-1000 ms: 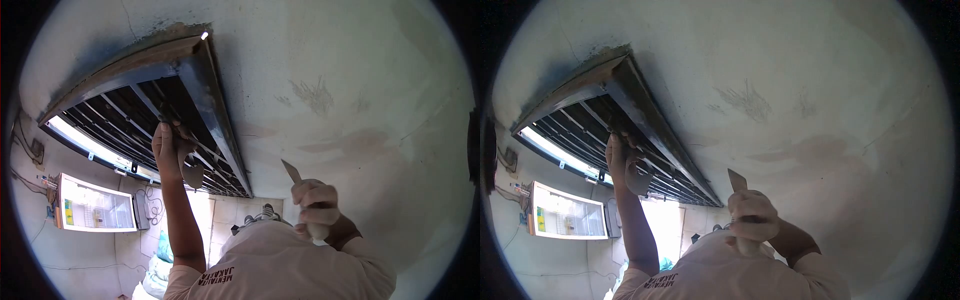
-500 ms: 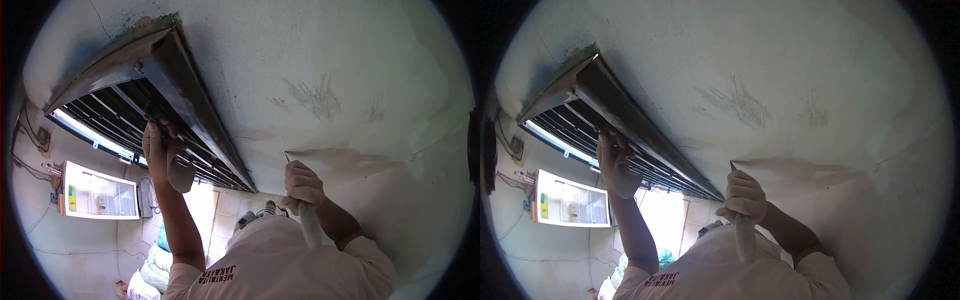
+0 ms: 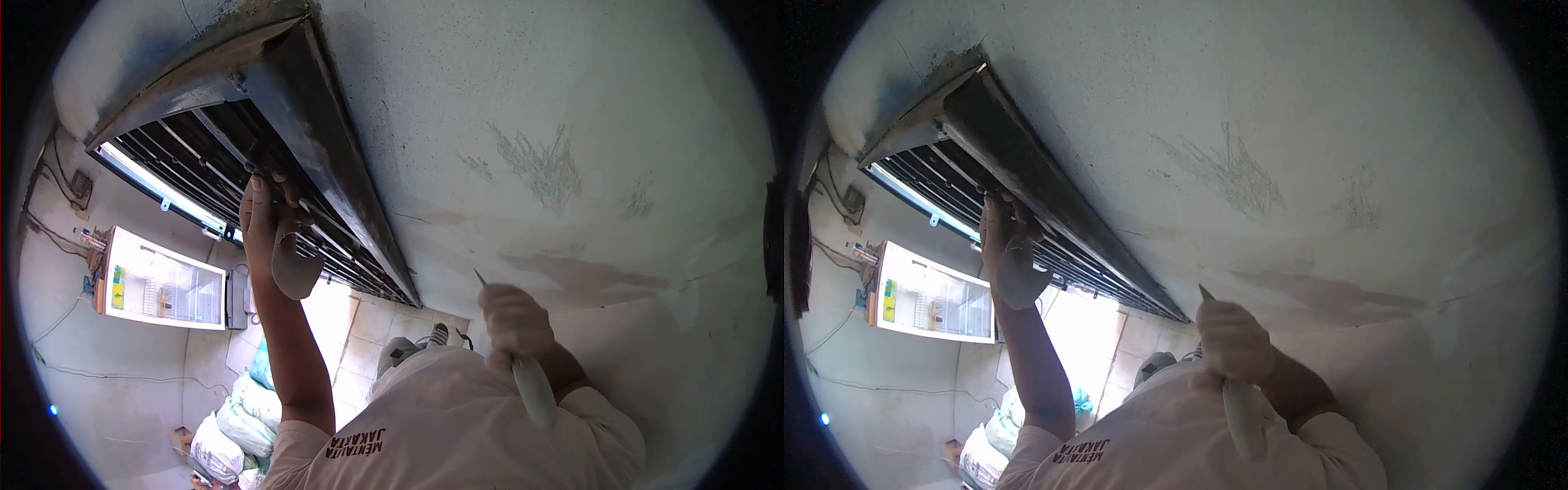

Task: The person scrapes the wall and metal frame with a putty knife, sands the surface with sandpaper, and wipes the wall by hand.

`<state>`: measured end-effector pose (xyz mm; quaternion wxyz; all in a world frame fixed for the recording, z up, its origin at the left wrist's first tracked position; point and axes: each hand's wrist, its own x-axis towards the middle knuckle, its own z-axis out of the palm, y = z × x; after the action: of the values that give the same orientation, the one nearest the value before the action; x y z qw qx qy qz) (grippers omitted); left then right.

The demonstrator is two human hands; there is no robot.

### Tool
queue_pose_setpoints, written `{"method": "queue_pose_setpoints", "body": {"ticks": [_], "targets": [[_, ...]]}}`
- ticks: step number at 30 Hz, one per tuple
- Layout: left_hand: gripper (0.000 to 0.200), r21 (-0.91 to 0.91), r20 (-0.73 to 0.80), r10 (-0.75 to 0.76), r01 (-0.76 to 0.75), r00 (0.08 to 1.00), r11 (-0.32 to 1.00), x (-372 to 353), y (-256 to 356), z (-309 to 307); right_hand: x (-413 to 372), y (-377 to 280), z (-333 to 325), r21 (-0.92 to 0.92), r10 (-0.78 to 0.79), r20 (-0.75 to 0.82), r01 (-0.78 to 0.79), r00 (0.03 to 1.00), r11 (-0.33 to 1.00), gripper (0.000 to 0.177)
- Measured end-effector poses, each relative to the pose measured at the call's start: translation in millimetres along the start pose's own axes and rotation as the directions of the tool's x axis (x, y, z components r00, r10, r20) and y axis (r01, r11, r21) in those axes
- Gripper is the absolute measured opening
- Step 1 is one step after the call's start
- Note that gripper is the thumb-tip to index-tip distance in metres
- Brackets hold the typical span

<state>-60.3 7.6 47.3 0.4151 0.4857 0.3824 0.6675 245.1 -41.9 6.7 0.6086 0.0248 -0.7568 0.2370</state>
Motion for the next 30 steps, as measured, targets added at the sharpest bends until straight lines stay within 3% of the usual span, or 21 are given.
{"method": "queue_pose_setpoints", "body": {"ticks": [2, 5, 6, 10, 13, 15, 17, 22, 25, 26, 30], "targets": [[0.036, 0.045, -0.054, 0.012, -0.010, 0.998, 0.999, -4.0, 4.5, 10.3, 2.9, -8.0, 1.8, 0.086, -0.038, 0.022, 0.036, 0.999, 0.996, 0.040], [0.034, 0.127, -0.160, 0.109, -0.089, 0.981, 0.988, -2.7, 10.0, 31.4, -16.3, 25.8, 4.0, -0.028, 0.073, -0.082, -0.075, 0.994, 0.997, 0.043], [0.036, 0.144, -0.179, 0.129, -0.104, 0.975, 0.984, -2.7, 10.3, 34.5, -15.9, 30.0, 3.1, -0.109, 0.002, 0.031, 0.002, 1.000, 0.994, 0.042], [0.036, 0.125, -0.164, 0.117, -0.097, 0.980, 0.987, -0.8, 9.1, 28.3, 7.3, -10.3, -1.6, -0.081, -0.117, 0.048, 0.121, 0.992, 0.989, 0.038], [0.035, 0.119, -0.147, 0.103, -0.086, 0.984, 0.989, -0.9, 9.6, 27.6, 6.4, -18.0, 0.7, -0.244, 0.029, 0.015, -0.025, 0.999, 0.969, 0.038], [0.035, 0.124, -0.159, 0.090, -0.070, 0.983, 0.990, -2.7, 10.8, 29.3, -18.5, 21.9, -3.4, -0.190, -0.002, 0.004, 0.003, 1.000, 0.982, 0.031], [0.035, 0.131, -0.192, 0.075, -0.050, 0.978, 0.990, -2.5, 12.4, 31.9, -17.6, 29.5, 2.3, -0.075, 0.078, 0.026, -0.076, 0.997, 0.994, 0.031], [0.034, 0.055, -0.118, 0.015, -0.008, 0.993, 0.998, -4.0, 9.9, 22.1, 1.0, -6.9, 8.6, 0.039, -0.084, 0.029, 0.083, 0.996, 0.996, 0.041], [0.032, 0.059, -0.081, -0.016, 0.021, 0.997, 0.998, -2.9, 10.3, 17.4, -12.0, 27.9, 3.7, -0.115, -0.011, -0.033, 0.007, 0.999, 0.993, 0.041], [0.031, 0.064, -0.078, -0.029, 0.034, 0.997, 0.997, -2.5, 9.9, 16.3, -12.6, 29.0, 5.6, -0.020, 0.047, -0.088, -0.049, 0.995, 0.999, 0.041], [0.025, 0.088, -0.072, 0.006, 0.001, 0.997, 0.996, -4.3, 11.4, 20.3, -1.2, 7.9, 3.2, 0.044, -0.010, 0.046, 0.008, 0.999, 0.999, 0.042]]}}
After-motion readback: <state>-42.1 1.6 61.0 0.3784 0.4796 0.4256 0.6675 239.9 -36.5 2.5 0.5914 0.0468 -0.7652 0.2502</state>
